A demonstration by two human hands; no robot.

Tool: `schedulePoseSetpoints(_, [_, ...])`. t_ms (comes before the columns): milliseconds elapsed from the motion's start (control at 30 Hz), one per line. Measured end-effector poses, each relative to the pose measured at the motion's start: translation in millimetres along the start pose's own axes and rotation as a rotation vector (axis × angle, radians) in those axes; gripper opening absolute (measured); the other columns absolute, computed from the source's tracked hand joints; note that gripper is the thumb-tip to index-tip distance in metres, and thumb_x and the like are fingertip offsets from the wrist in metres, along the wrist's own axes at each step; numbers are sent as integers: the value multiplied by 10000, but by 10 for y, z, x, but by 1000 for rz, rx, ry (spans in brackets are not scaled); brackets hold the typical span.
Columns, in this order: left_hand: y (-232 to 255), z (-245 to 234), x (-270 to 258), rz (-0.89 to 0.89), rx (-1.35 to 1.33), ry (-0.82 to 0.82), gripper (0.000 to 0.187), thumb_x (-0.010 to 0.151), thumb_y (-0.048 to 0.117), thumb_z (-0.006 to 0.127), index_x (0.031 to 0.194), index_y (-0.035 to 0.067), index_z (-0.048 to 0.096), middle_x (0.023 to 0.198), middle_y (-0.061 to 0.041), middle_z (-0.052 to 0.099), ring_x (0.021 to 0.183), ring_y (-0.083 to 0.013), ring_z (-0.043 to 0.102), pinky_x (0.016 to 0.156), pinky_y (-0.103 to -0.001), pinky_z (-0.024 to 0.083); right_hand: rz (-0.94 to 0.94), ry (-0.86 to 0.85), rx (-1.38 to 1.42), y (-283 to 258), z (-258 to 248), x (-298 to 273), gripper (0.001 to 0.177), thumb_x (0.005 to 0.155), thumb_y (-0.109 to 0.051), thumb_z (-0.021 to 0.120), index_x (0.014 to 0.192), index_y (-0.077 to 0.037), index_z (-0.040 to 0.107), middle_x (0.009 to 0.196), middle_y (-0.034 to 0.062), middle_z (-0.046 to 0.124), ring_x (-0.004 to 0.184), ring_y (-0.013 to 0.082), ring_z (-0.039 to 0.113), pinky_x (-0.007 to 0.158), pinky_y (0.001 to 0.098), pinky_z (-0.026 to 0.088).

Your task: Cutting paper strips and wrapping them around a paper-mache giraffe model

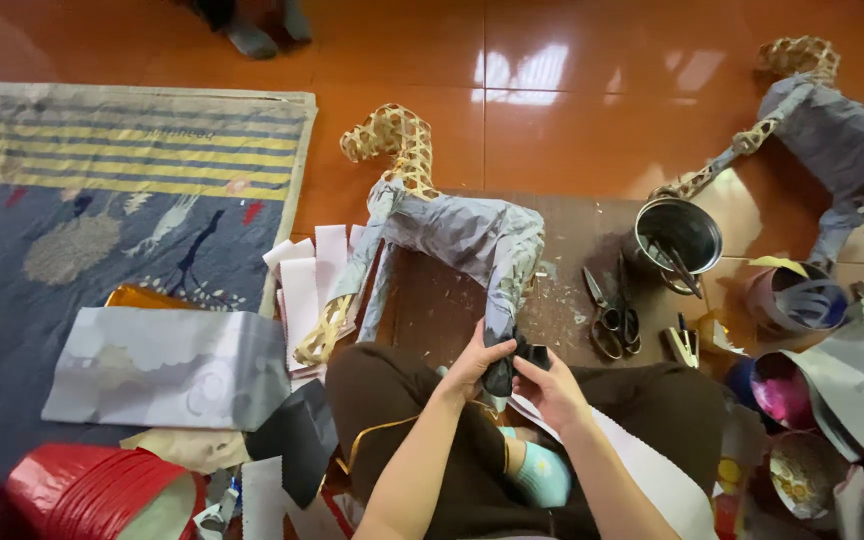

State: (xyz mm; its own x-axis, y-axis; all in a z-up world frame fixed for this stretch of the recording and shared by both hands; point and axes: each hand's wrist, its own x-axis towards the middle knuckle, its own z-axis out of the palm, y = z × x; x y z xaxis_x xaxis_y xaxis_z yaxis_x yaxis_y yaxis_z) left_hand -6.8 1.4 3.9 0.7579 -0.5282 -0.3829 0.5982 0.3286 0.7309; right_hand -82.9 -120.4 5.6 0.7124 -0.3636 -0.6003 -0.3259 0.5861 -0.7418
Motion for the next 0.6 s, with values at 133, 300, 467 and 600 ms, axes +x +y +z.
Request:
schedulePoseSetpoints(133, [-71, -82, 37, -3, -2, -4, 907, 747, 184, 880, 1484, 209, 352, 1173, -79, 509, 1007, -174, 511, 871, -288, 494, 28, -121, 64, -159, -14, -258, 538, 750, 130, 698, 1216, -104, 567, 906, 177, 615, 736, 344, 699, 657, 412, 602])
schedulePoseSetpoints(300, [-40, -34, -1, -18, -16, -5, 914, 751, 191, 882, 1494, 229, 350, 1197, -83, 510, 1020, -178, 507, 886, -310, 500, -70, -166, 20, -319, 68, -422, 656, 759, 168, 644, 1343, -90, 495, 1005, 198, 606, 814, 341, 694, 716, 388, 603])
schedulePoseSetpoints(467, [-54, -14, -35, -29, -15, -45, 894, 807, 227, 839, 1516, 260, 296, 1034, -87, 567, 845, -168, 589, 763, -287, 538, -318, -71, -384, -265, 114, -221, 533, 802, 35, 697, 1293, -51, 507, 692, 152, 560, 453, 264, 629, 403, 335, 572])
schedulePoseSetpoints(600, [18, -13, -61, -35, -51, -80, 903, 865, 206, 784, 1554, 275, 204, 917, -135, 621, 767, -197, 666, 688, -307, 566, -391, -52, -437, -330, 226, -200, 555, 792, 27, 713, 1302, -44, 504, 647, 168, 559, 423, 265, 611, 383, 336, 551])
